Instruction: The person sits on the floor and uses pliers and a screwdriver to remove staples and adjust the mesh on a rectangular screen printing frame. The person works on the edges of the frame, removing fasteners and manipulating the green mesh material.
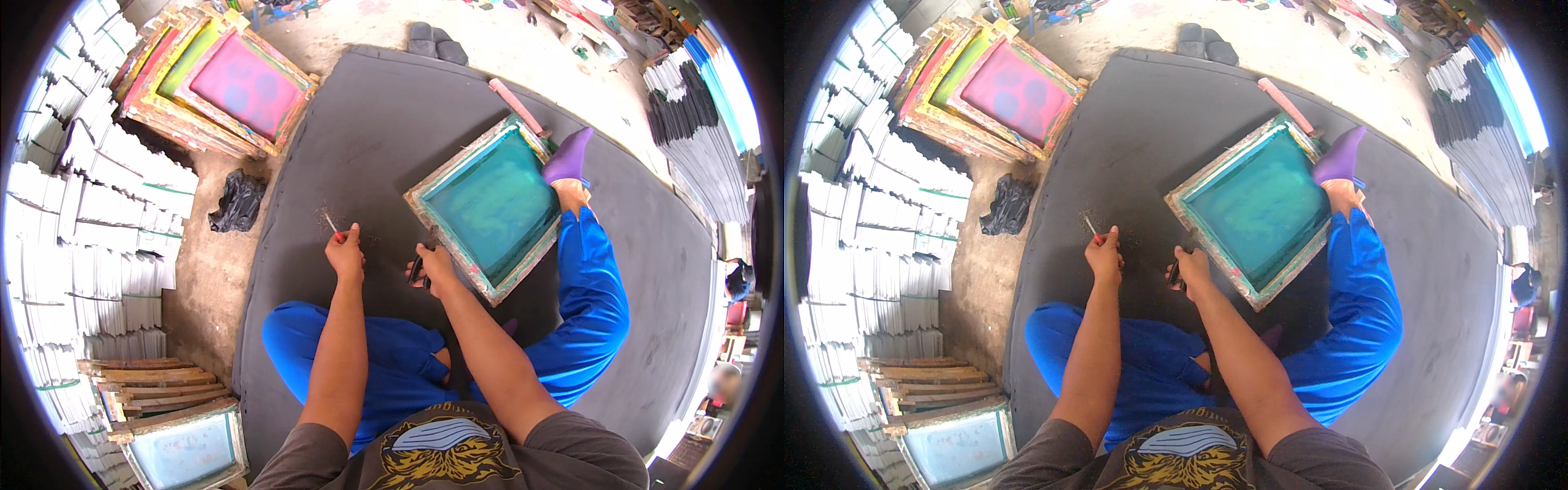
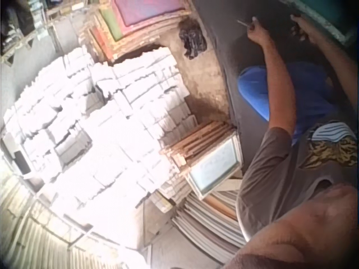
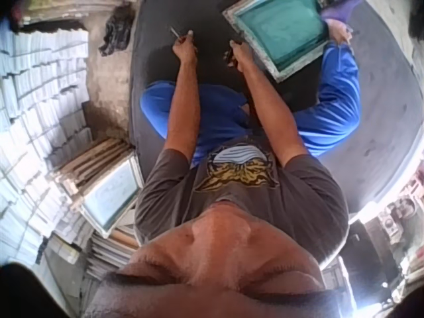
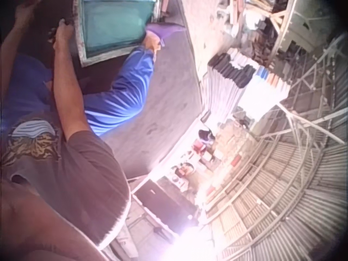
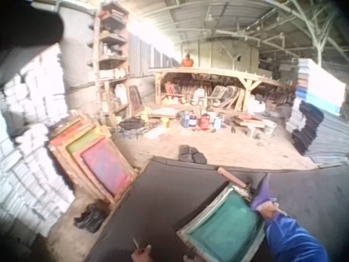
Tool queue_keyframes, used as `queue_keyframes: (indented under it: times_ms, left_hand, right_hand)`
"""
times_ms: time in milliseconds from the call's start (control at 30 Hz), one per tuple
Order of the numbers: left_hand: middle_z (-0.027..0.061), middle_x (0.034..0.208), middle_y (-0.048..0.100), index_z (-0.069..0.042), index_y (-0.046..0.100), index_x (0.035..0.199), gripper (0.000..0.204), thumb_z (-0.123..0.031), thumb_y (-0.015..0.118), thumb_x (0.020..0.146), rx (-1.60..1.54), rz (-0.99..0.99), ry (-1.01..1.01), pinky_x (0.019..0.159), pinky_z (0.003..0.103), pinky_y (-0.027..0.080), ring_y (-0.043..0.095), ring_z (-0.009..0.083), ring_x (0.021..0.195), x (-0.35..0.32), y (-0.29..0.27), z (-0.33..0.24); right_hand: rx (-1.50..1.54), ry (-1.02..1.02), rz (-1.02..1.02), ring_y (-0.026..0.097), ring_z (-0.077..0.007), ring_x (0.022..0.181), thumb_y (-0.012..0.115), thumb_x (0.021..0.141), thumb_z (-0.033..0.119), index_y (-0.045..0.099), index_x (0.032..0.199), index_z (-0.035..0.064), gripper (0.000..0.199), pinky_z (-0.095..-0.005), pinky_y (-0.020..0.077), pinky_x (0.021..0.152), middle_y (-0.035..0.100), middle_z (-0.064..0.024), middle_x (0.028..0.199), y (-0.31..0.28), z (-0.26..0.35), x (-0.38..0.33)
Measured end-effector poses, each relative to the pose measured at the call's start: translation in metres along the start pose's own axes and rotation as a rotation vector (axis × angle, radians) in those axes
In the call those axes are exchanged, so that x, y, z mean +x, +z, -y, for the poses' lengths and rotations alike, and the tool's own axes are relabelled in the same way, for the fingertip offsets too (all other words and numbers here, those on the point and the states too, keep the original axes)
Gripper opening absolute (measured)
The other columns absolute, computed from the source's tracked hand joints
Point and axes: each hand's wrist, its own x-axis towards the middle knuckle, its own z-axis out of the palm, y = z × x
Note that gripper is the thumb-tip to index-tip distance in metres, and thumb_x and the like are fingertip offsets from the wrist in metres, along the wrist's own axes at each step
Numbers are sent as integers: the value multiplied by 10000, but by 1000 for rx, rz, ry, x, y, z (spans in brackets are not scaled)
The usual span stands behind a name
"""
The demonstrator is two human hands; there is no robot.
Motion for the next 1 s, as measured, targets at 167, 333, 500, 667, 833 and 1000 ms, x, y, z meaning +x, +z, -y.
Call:
queue_keyframes:
  times_ms: [167,333,500,667,833,1000]
  left_hand:
    - [39,721,568,-23,626,922,388,-361,816,910,-10,-50,-16,367,284,366,465,113,417,2,4,-2]
    - [35,716,558,-30,618,914,409,-394,805,916,-15,-13,-22,364,284,366,461,114,418,-2,4,-3]
    - [41,728,559,-37,614,892,394,-390,782,935,-26,11,-39,362,287,356,442,110,412,-5,10,-5]
    - [38,724,562,-43,617,884,379,-392,747,958,-52,34,-79,369,283,349,437,106,420,-8,11,-8]
    - [37,729,569,-51,624,889,367,-395,729,966,-96,88,-101,375,282,343,444,108,425,-8,13,-8]
    - [33,733,568,-52,631,897,364,-398,725,963,-97,122,-115,376,280,339,439,105,418,-11,16,-10]
  right_hand:
    - [34,30,-53,692,-331,759,569,1050,299,465,1278,17,378,-552,586,617,643,-216,994,-8,2,19]
    - [-41,53,-134,675,-347,656,588,1011,213,504,1201,-50,335,-548,568,548,629,-219,901,4,13,16]
    - [-274,44,-265,661,-376,585,588,943,120,547,1159,-96,308,-571,571,537,629,-251,850,15,20,23]
    - [-364,107,-290,657,-394,568,557,933,102,574,1173,-83,304,-636,569,604,653,-286,891,28,28,28]
    - [-164,182,-324,672,-392,631,565,955,158,605,1185,-26,297,-709,534,715,659,-235,873,28,27,39]
    - [-173,110,-441,670,-368,661,571,960,192,613,1168,-3,289,-668,551,682,635,-201,860,29,18,42]
